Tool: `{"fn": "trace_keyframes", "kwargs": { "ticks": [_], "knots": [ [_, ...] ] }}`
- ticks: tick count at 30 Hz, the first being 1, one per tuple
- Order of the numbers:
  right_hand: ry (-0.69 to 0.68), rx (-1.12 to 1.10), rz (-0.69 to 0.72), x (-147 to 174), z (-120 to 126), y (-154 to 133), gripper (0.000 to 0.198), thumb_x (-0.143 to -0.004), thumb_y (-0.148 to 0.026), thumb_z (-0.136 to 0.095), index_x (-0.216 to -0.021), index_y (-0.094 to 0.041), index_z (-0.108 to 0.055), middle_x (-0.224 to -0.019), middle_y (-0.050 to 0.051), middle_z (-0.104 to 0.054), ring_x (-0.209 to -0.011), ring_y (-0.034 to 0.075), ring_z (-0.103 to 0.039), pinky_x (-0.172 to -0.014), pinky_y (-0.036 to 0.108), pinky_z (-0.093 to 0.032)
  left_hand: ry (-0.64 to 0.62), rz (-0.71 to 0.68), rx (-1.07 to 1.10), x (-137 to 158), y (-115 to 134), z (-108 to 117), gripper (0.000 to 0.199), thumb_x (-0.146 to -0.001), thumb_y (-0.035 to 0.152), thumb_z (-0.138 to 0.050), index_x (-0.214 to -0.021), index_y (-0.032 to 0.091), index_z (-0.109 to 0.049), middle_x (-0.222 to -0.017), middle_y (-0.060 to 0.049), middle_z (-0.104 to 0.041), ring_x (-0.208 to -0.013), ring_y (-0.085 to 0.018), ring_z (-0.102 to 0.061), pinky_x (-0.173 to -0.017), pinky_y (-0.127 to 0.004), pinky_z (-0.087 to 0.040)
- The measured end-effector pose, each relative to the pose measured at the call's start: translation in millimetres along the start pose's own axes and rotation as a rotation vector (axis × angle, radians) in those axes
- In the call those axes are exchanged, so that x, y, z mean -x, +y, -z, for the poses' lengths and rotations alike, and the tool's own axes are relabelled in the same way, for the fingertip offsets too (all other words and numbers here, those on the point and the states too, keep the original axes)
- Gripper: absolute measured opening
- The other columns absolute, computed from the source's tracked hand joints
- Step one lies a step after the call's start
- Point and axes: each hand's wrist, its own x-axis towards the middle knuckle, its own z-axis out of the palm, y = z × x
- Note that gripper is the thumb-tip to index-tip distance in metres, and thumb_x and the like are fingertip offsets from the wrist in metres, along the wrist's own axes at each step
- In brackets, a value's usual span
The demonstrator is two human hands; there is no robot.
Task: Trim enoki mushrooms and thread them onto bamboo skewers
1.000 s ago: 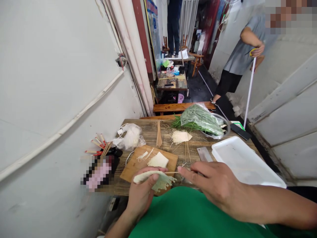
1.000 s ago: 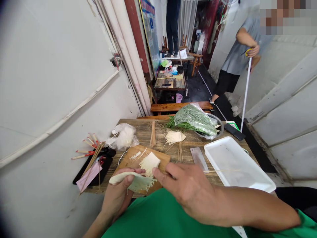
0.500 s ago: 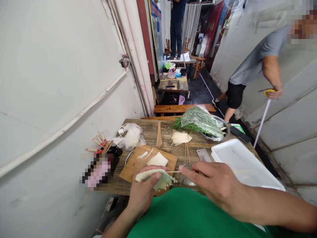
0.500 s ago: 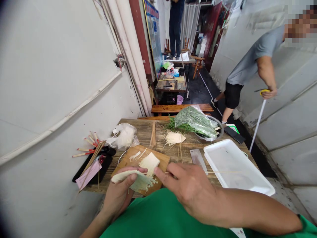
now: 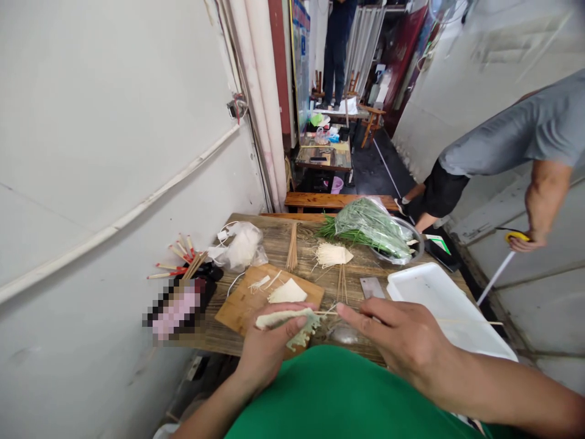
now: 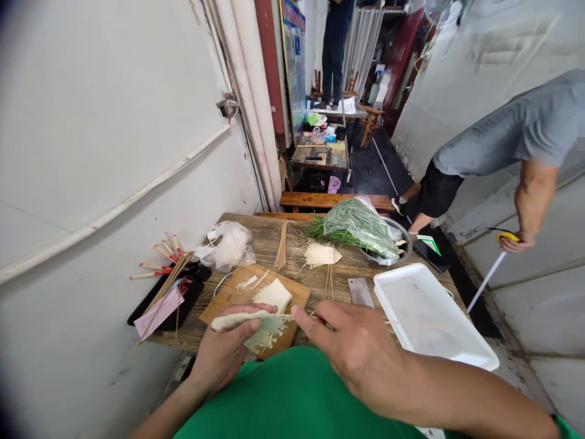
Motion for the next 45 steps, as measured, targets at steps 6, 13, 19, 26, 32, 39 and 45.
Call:
{"fn": "trace_keyframes", "kwargs": {
  "ticks": [6,13,19,26,32,39,45],
  "knots": [
    [-0.003,-0.003,0.015,-2,4,1,0.046,-0.087,-0.01,-0.037,-0.131,-0.019,-0.042,-0.081,0.004,-0.056,-0.061,0.012,-0.05,-0.052,0.022,-0.037,0.002,0.034,-0.041,0,-4,5,0.013,-0.06,0.02,-0.076,-0.071,0.023,-0.073,-0.079,-0.001,-0.074,-0.076,-0.018,-0.068,-0.07,-0.025,-0.052],
    [-0.032,-0.045,0.033,-9,13,-2,0.042,-0.089,-0.013,-0.032,-0.13,-0.017,-0.043,-0.08,0.004,-0.056,-0.059,0.012,-0.048,-0.053,0.023,-0.037,-0.039,0.02,-0.075,1,0,4,0.011,-0.062,0.019,-0.075,-0.072,0.023,-0.073,-0.078,-0.001,-0.074,-0.076,-0.017,-0.067,-0.071,-0.024,-0.051],
    [-0.02,-0.027,0.033,-10,14,-3,0.04,-0.09,-0.014,-0.032,-0.127,-0.018,-0.046,-0.078,0.004,-0.056,-0.059,0.012,-0.049,-0.052,0.023,-0.037,-0.033,0.029,-0.095,2,2,4,0.012,-0.059,0.02,-0.076,-0.07,0.022,-0.073,-0.076,-0.002,-0.074,-0.073,-0.017,-0.067,-0.069,-0.024,-0.051],
    [-0.042,-0.075,0.023,-8,12,-1,0.039,-0.092,-0.017,-0.033,-0.128,-0.018,-0.045,-0.08,0.005,-0.057,-0.06,0.012,-0.05,-0.053,0.022,-0.037,-0.033,0.027,-0.163,4,2,4,0.014,-0.059,0.023,-0.076,-0.073,0.02,-0.074,-0.078,-0.003,-0.074,-0.073,-0.02,-0.067,-0.068,-0.027,-0.052],
    [-0.059,-0.105,0.048,-7,15,2,0.035,-0.092,-0.02,-0.035,-0.125,-0.02,-0.048,-0.078,0.003,-0.057,-0.056,0.01,-0.047,-0.05,0.021,-0.034,-0.154,-0.038,-0.256,7,10,1,0.01,-0.068,0.023,-0.069,-0.076,0.02,-0.074,-0.079,-0.006,-0.073,-0.079,-0.022,-0.066,-0.074,-0.029,-0.05],
    [-0.074,-0.102,0.055,-4,16,3,0.035,-0.092,-0.022,-0.037,-0.125,-0.02,-0.048,-0.076,0.002,-0.054,-0.055,0.01,-0.045,-0.049,0.021,-0.032,-0.14,-0.038,-0.255,9,5,2,0.012,-0.067,0.022,-0.07,-0.077,0.02,-0.074,-0.079,-0.006,-0.074,-0.078,-0.023,-0.066,-0.074,-0.031,-0.051],
    [-0.078,-0.131,0.049,-8,20,-1,0.033,-0.092,-0.018,-0.034,-0.12,-0.018,-0.052,-0.071,0.001,-0.052,-0.054,0.01,-0.043,-0.048,0.022,-0.031,-0.127,-0.029,-0.256,11,6,0,0.011,-0.066,0.024,-0.071,-0.075,0.02,-0.075,-0.078,-0.005,-0.074,-0.075,-0.023,-0.066,-0.071,-0.03,-0.051]
  ]
}}
